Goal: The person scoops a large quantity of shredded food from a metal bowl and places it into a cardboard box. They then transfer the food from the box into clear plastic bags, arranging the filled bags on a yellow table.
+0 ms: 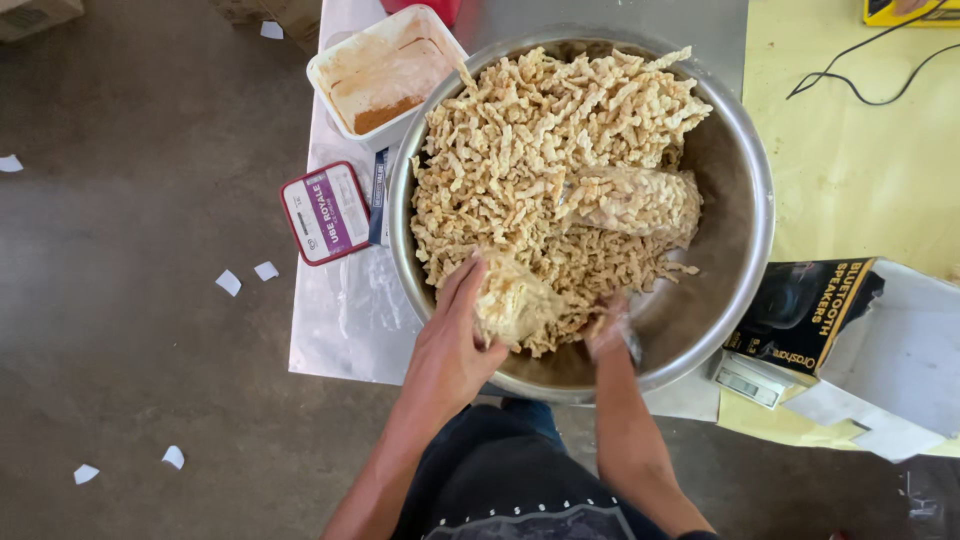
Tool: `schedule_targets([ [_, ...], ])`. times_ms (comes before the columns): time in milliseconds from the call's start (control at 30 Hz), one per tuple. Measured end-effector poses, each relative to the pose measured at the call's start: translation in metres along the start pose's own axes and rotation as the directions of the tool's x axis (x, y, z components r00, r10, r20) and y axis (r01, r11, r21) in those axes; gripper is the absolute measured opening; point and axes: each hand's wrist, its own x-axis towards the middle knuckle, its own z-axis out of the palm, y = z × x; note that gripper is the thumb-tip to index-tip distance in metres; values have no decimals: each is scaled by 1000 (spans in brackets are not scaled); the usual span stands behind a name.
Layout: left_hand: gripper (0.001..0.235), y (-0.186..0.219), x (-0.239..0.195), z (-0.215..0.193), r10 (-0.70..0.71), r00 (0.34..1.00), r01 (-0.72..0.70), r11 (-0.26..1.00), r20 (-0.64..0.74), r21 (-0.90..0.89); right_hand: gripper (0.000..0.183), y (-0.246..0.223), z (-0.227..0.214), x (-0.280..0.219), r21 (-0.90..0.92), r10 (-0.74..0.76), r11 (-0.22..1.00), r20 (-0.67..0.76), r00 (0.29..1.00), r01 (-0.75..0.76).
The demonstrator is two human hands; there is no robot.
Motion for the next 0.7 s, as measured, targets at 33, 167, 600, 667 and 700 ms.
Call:
schedule_targets([
  [33, 90, -2, 1, -1, -51, 999, 51, 999, 14, 13, 68, 9, 5, 8, 50, -27, 998, 80, 996, 23],
  [167, 101, -10, -1, -8, -260, 964, 255, 963, 58, 84, 81, 36, 37, 13, 259, -155, 964, 378, 913, 57],
  [600, 98, -6, -10, -16, -271, 958, 268, 963, 95, 37, 76, 38, 69, 29, 196, 4, 973, 512, 859, -121],
  [667, 96, -8, -9, -12, -202, 977, 202, 979, 64, 1, 70, 35, 76, 35, 236, -52, 967, 536, 843, -91],
  [700, 95, -9, -10, -10, -184, 982, 184, 983, 52, 14, 67, 33, 79, 33, 252, -84, 965, 551, 830, -70],
])
